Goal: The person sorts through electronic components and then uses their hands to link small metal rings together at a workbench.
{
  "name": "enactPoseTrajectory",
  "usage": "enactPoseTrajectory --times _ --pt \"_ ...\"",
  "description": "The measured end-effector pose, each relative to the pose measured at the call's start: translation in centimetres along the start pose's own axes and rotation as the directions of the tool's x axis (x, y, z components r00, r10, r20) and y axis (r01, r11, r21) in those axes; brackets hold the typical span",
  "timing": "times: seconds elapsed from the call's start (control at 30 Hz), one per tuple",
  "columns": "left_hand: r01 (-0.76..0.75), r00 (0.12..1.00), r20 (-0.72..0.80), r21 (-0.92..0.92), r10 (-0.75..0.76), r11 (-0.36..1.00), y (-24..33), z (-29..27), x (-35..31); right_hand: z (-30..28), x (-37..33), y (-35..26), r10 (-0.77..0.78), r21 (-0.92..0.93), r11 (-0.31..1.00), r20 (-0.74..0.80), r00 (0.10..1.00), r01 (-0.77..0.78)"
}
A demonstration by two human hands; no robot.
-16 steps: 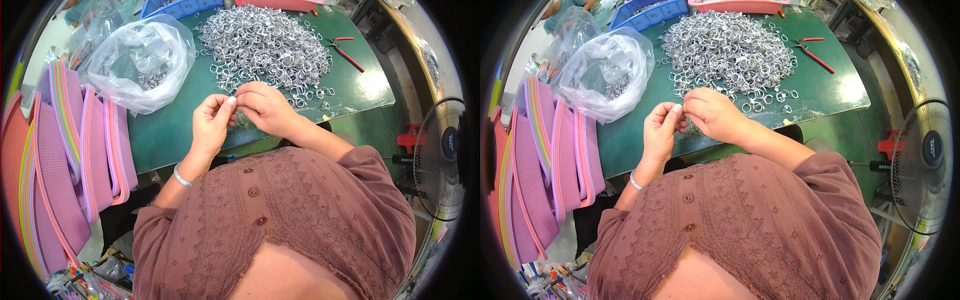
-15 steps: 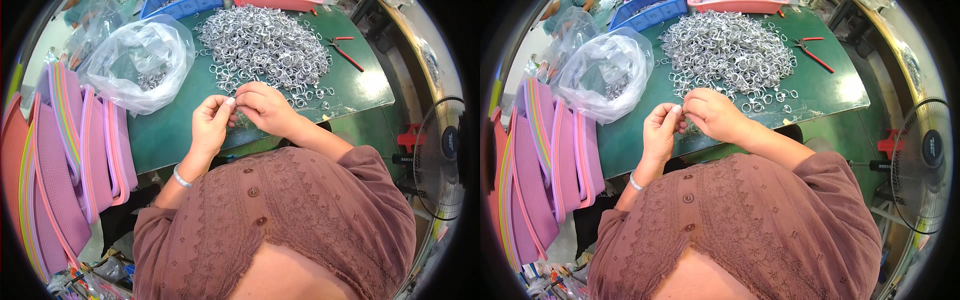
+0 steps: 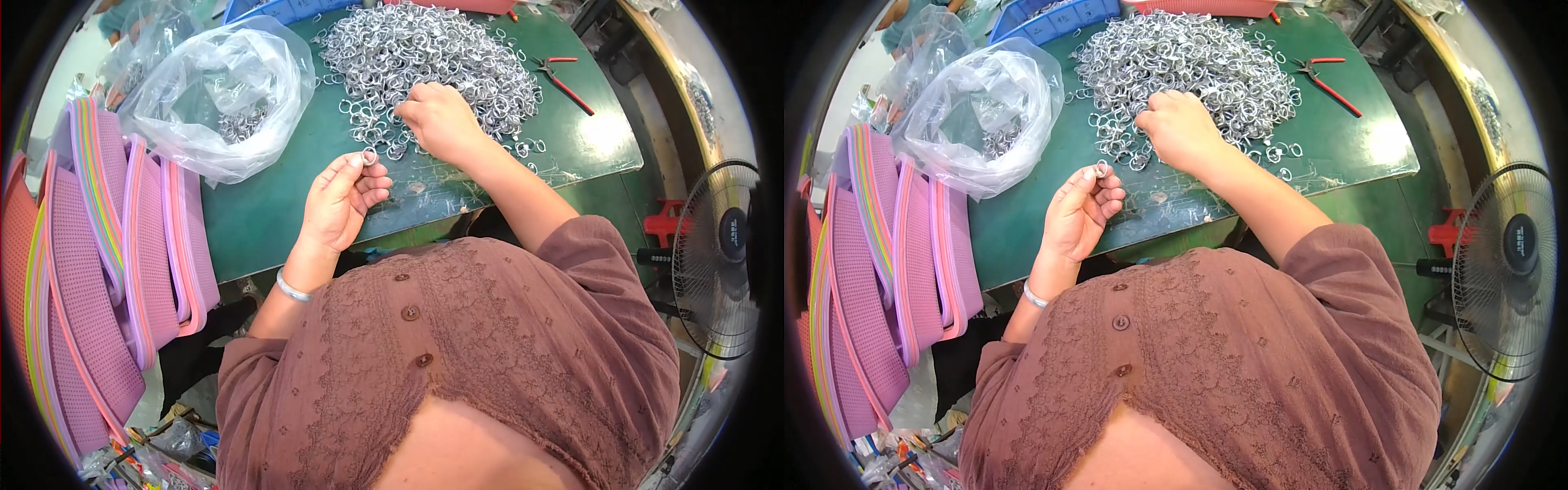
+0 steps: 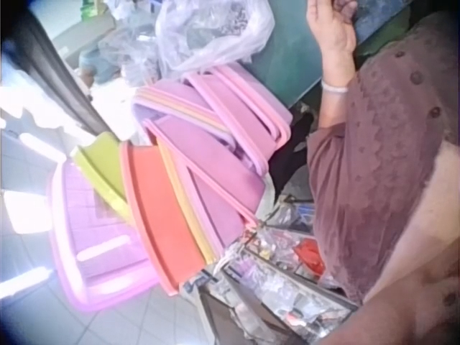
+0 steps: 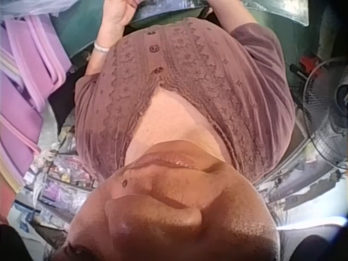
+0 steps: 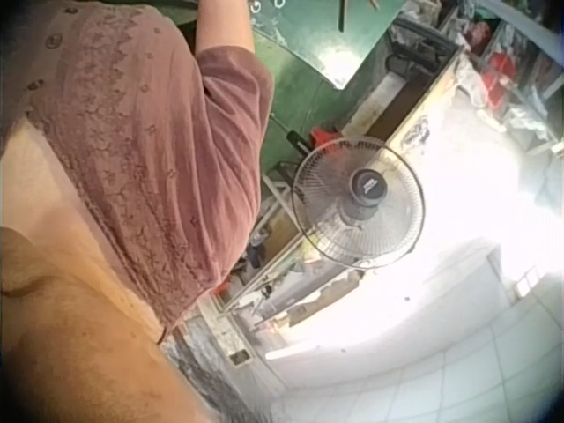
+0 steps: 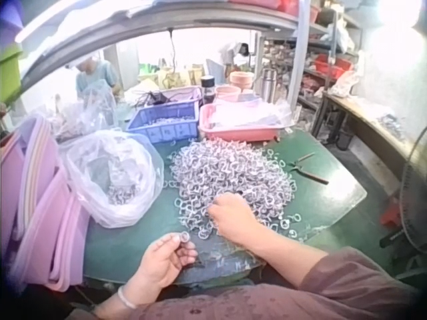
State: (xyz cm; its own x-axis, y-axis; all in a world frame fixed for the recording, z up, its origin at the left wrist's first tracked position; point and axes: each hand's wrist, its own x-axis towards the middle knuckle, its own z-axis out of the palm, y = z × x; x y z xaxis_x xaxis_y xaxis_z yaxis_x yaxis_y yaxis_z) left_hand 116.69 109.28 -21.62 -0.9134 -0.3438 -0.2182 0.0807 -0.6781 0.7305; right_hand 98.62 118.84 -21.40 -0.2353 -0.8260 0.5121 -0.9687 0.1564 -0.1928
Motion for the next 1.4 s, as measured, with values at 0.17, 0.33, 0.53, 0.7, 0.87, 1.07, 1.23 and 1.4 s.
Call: enactPoseTrajectory --times 0.17,0.33,0.53,0.7,0.87,1.07,1.23,1.4 --pt "0.019 0.999 0.033 -0.029 -0.018 0.999 0.1 -0.3 0.0 0.2 1.0 -0.5 -0.039 -0.158 0.986 0.128 0.991 0.059" --pt "0.026 0.998 0.051 -0.047 -0.023 0.999 0.2 -0.3 0.0 0.1 1.2 -0.4 -0.006 -0.116 0.993 0.189 0.982 0.029" --pt "0.017 0.998 0.068 -0.051 -0.013 0.999 0.1 -0.4 0.1 -0.2 1.1 0.4 -0.040 0.298 0.953 -0.045 0.998 0.052" --pt "0.023 0.994 0.107 -0.078 -0.015 0.997 0.3 0.0 0.2 -1.5 0.4 -1.1 0.233 0.680 0.652 0.241 0.942 -0.335" --pt "0.022 0.991 0.137 -0.092 -0.009 0.996 0.4 0.4 0.2 -2.3 -0.1 -2.1 0.213 0.804 0.435 0.345 0.914 -0.405" --pt "-0.002 0.988 0.153 -0.096 0.017 0.995 0.3 0.4 0.1 -2.6 -0.9 -3.0 0.191 0.874 0.287 0.350 0.917 -0.393" --pt "-0.014 0.988 0.151 -0.112 0.031 0.994 0.4 0.5 0.0 -2.2 -1.4 -3.4 0.222 0.925 0.203 0.275 0.935 -0.321" --pt "0.001 0.989 0.144 -0.123 0.017 0.992 0.4 0.3 -0.1 -2.2 -1.6 -3.8 0.227 0.924 0.225 0.258 0.939 -0.309"
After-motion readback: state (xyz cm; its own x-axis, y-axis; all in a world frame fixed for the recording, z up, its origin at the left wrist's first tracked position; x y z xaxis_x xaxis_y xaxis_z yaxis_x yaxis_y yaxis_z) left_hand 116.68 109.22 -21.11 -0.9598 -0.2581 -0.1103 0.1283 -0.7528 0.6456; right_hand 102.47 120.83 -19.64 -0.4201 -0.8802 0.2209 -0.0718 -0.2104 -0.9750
